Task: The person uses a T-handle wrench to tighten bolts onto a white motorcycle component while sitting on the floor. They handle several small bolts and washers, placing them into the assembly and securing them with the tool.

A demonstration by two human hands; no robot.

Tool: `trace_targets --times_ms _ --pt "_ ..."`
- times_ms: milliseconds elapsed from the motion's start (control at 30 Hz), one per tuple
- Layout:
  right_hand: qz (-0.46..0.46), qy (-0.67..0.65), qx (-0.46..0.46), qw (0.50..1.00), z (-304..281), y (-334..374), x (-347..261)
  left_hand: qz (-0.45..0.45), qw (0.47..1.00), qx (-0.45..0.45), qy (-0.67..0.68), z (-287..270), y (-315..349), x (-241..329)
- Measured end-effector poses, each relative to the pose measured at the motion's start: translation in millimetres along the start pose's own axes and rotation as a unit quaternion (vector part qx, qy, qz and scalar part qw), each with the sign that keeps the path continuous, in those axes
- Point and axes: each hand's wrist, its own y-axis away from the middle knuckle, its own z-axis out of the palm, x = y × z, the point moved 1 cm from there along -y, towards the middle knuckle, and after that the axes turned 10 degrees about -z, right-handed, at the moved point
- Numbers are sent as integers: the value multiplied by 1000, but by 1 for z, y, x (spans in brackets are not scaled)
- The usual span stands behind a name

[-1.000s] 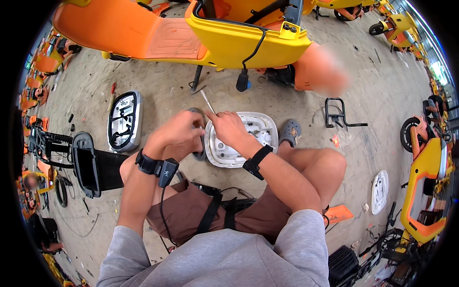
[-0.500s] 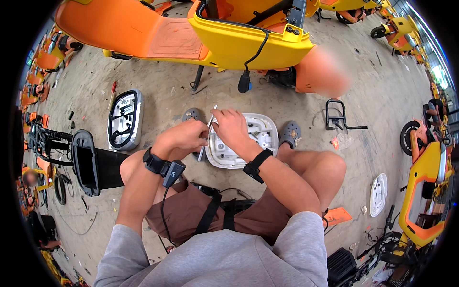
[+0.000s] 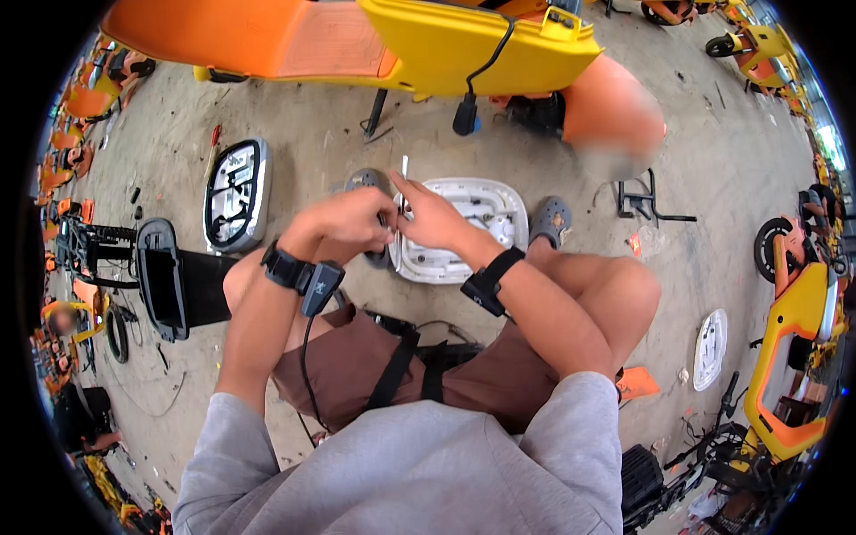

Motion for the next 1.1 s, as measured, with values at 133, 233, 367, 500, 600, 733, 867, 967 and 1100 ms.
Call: trace_targets --times_ms 133,233,367,500,600,733,867,967,1100 --pt "23 -32 -82 996 -16 -2 -19 40 995 42 -84 -9 6 14" --pt "-1 115 -99 988 -13 -1 -25 65 993 78 -65 -17 11 16" --pt "-158 289 -11 944 -5 5 8 79 991 101 -47 -25 12 15" --pt "-139 361 81 919 0 10 26 82 977 195 25 -26 9 17" --pt "-46 411 45 909 11 6 36 93 962 249 57 -24 6 6" --pt "9 396 -77 915 -4 13 31 103 956 264 75 -24 11 18" --pt "28 347 -108 931 -26 13 13 103 954 273 69 -22 9 28" --pt "-12 330 -93 939 -57 13 0 100 946 287 112 -16 -1 20" --pt "-35 293 -117 948 -104 17 -35 67 936 313 147 -16 -14 -3"
